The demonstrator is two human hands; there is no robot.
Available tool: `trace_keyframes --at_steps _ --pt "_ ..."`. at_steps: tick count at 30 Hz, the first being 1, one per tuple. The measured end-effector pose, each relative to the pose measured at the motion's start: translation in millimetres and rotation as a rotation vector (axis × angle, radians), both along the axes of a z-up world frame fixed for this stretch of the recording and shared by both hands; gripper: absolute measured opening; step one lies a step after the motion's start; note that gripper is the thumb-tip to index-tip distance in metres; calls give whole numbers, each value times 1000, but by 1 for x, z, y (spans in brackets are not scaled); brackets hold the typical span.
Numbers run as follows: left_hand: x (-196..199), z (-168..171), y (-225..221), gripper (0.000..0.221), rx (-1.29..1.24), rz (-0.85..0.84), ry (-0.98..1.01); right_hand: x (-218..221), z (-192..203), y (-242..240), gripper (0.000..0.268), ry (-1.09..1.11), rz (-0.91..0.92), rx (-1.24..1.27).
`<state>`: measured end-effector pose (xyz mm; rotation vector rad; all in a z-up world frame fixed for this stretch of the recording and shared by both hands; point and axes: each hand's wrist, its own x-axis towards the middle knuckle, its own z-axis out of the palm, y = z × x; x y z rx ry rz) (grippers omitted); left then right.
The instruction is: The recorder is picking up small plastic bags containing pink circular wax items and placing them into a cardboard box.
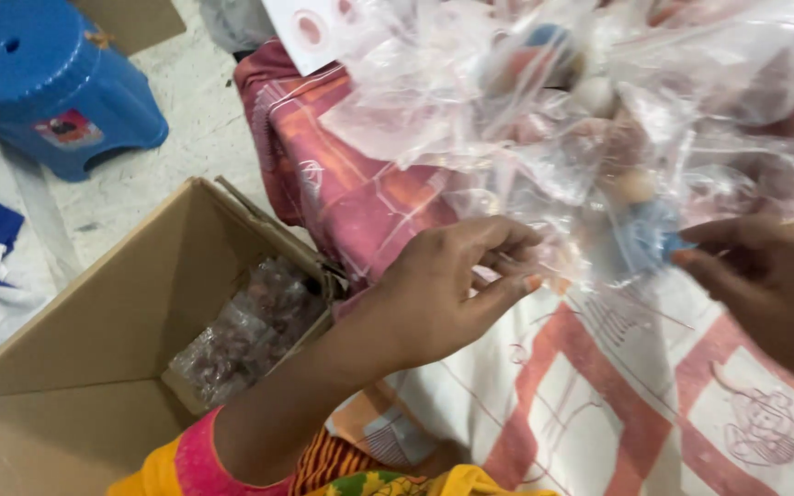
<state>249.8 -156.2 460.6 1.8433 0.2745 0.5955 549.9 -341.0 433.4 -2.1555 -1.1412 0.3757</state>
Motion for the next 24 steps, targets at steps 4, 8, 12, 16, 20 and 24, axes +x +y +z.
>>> trace_keyframes --at_steps 4,8,12,16,20,24 --pt "9 8 -10 39 18 -9 114 -46 37 16 34 -360 -109 -368" --pt "15 7 -15 39 -28 -22 149 -51 34 21 38 -173 -164 -501" --pt "24 5 -17 39 -52 -23 175 -61 23 26 32 -254 -83 -197" --pt "33 5 -18 38 -90 -16 174 -62 16 24 17 -203 -3 63" --pt "43 8 -13 38 -40 17 127 -48 35 6 15 -121 3 185" --pt "74 15 -5 55 176 57 6 -39 66 -5 7 382 164 492"
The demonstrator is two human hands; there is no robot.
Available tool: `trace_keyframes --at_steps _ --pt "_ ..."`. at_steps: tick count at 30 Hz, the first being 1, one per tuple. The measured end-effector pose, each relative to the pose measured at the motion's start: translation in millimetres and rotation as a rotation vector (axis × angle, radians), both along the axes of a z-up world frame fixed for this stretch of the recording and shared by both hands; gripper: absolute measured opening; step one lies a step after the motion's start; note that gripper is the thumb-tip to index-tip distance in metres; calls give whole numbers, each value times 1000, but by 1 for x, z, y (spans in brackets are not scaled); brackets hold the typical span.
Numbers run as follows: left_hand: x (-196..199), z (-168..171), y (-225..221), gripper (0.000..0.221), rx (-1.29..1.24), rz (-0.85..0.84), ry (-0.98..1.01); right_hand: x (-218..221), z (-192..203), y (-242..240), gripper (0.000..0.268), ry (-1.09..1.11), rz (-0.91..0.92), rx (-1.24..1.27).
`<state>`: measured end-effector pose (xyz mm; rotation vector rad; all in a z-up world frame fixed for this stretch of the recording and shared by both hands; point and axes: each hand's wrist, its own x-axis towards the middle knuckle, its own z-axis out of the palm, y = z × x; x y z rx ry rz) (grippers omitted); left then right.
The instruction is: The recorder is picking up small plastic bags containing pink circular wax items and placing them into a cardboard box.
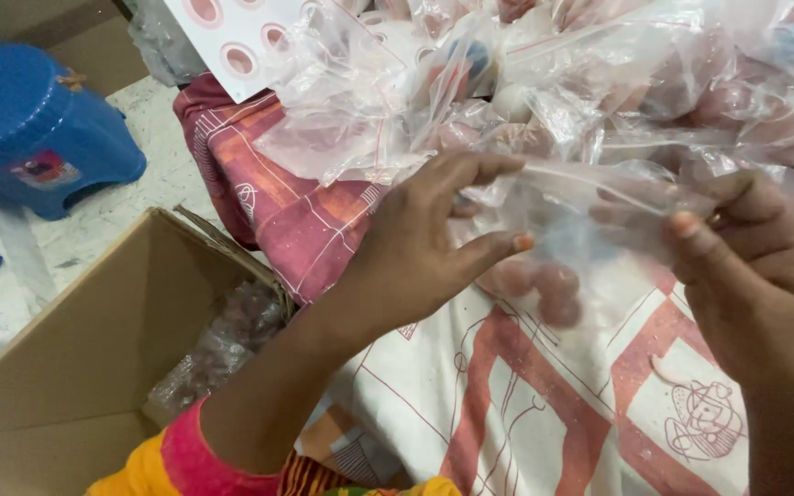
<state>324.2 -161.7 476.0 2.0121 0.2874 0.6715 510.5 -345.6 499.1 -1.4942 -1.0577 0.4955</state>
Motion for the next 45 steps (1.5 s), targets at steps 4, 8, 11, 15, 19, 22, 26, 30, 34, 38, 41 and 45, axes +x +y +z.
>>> trace_keyframes --at_steps 4,8,11,15,19,22,26,30,34,38,41,45 --pt "62 -10 0 92 -72 -166 -161 19 10 -10 19 196 10 108" --pt "118 -13 -8 101 -62 -162 -237 45 10 -22 40 100 -20 115" --pt "141 -29 -12 85 -272 -246 -283 73 -3 -33 40 319 -83 174" --pt "143 -52 -12 38 -705 -506 -315 103 -29 -44 21 262 -62 193" --pt "139 -56 -17 22 -708 -457 -305 110 -37 -48 12 299 -17 159" --pt "139 -57 -21 21 -676 -443 -335 102 -33 -45 10 356 -129 126" --pt "139 -62 -20 19 -653 -446 -374 97 -32 -45 9 321 -38 216" --pt "140 -64 -18 17 -688 -432 -406 93 -28 -44 7 155 -84 96" --pt "144 -68 -19 19 -725 -467 -422 106 -40 -47 9 238 -52 130" --pt "134 -49 -24 28 -646 -508 -285 102 -34 -43 10 251 40 230" --pt "135 -58 -25 33 -498 -567 -141 100 -32 -41 10 407 -165 187" --pt "138 -62 -14 28 -541 -518 -159 87 -26 -32 9 371 -132 176"
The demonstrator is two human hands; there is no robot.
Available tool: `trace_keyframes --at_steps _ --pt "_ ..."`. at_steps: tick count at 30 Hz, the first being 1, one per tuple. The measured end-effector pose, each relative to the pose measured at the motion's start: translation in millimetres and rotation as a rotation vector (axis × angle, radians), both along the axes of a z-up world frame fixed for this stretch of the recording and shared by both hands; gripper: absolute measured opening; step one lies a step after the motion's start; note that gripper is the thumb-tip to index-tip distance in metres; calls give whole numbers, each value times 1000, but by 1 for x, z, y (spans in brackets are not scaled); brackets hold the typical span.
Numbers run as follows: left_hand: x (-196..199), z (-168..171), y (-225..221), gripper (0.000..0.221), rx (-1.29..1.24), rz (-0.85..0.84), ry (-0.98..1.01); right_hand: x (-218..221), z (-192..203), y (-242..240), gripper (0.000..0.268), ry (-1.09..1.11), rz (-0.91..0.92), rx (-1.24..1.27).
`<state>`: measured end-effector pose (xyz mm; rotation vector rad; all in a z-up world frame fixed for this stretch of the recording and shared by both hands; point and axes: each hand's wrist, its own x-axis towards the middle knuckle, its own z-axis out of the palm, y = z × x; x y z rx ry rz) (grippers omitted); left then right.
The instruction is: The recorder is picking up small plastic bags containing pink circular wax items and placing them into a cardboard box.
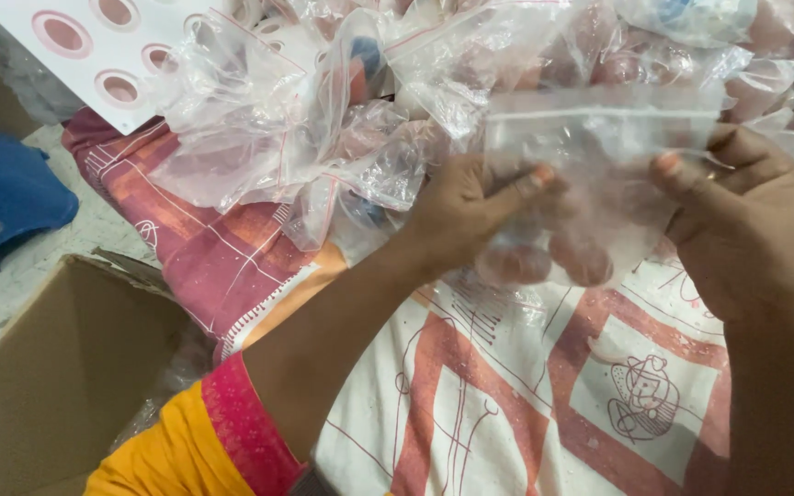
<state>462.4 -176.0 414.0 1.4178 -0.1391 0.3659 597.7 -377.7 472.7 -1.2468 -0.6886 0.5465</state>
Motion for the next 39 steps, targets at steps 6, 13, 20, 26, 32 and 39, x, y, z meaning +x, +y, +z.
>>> trace_keyframes --at_steps 6,13,20,26,32,39 --pt "-2 1 9 24 -206 123 18 4 -14 5 6 33 -10 -192" --pt "-3 14 11 27 -212 295 -17 7 -18 2 19 152 -127 -59" --pt "-4 19 18 50 -289 478 -163 -2 -16 2 21 57 -44 23" --pt "-8 21 16 49 -98 614 -231 -15 0 11 17 79 -194 2" --pt "-3 3 25 22 24 669 -272 -24 4 10 27 -277 -163 -178" --pt "-9 19 22 32 51 536 -307 -31 10 13 35 -596 -282 -482"
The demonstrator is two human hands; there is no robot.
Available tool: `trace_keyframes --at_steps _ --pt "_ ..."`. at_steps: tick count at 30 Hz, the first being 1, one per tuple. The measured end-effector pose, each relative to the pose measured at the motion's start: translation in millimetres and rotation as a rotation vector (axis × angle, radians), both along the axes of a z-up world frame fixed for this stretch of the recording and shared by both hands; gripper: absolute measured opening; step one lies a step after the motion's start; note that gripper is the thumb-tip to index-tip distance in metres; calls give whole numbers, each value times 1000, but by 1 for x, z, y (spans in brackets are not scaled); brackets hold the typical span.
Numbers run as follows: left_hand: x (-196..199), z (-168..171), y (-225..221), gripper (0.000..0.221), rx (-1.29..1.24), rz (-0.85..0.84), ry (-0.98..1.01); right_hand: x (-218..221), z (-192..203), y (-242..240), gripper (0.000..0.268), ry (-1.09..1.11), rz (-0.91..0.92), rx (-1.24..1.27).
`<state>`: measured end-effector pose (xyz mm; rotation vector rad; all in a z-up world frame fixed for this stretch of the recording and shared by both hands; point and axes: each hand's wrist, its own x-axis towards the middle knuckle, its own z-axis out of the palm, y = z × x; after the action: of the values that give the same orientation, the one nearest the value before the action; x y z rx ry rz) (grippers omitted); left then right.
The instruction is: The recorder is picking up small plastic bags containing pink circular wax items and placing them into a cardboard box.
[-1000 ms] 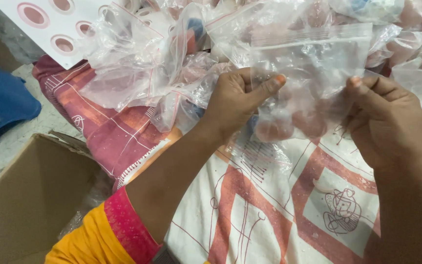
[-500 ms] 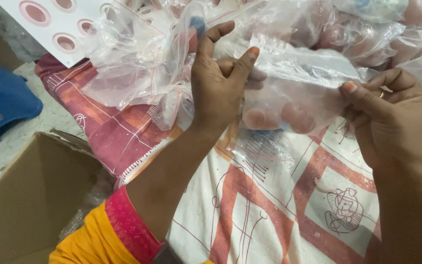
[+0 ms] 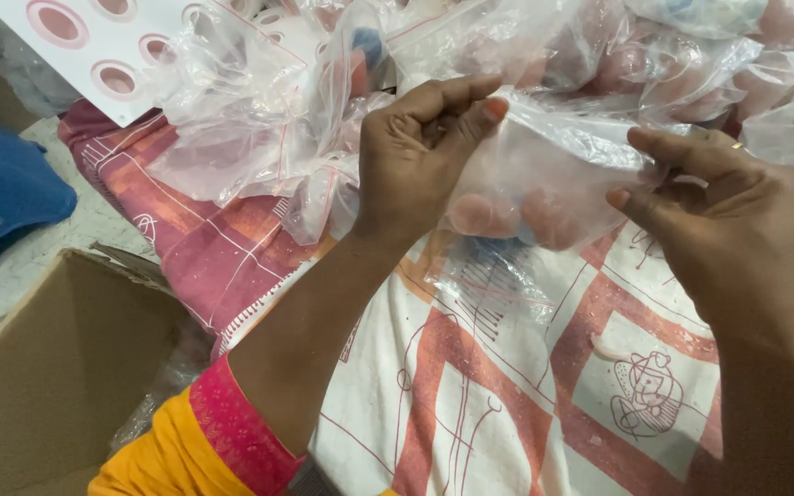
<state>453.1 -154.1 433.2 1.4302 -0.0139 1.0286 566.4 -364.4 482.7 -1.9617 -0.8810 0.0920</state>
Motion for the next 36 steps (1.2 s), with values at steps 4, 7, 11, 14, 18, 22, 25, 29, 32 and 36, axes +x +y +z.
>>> trace_keyframes --at_steps 4,7,11,14,18,22,25,29,32,36 --pt "-9 4 0 58 222 -87 47 3 -1 0 38 -144 51 26" --pt "-7 -2 2 58 271 -46 102 0 2 0 22 50 -54 52" --pt "-8 -9 13 35 341 95 147 12 -6 -9 17 14 -100 -15" --pt "-13 3 13 15 439 198 147 15 -9 -12 9 16 -63 32" --pt "-20 27 -2 38 610 181 128 20 -16 -15 4 35 96 199" --pt "-12 9 -4 54 858 196 91 23 -21 -14 9 187 168 287" --pt "-13 3 -5 49 552 1 151 11 -6 -5 9 213 142 319" --pt "-11 5 -3 47 127 -211 174 13 -14 -6 9 280 116 342" --pt "-15 7 -1 53 -82 -301 177 20 -32 -7 17 546 259 535" --pt "-29 24 -7 77 -372 -458 336 21 -35 -6 12 725 228 613"
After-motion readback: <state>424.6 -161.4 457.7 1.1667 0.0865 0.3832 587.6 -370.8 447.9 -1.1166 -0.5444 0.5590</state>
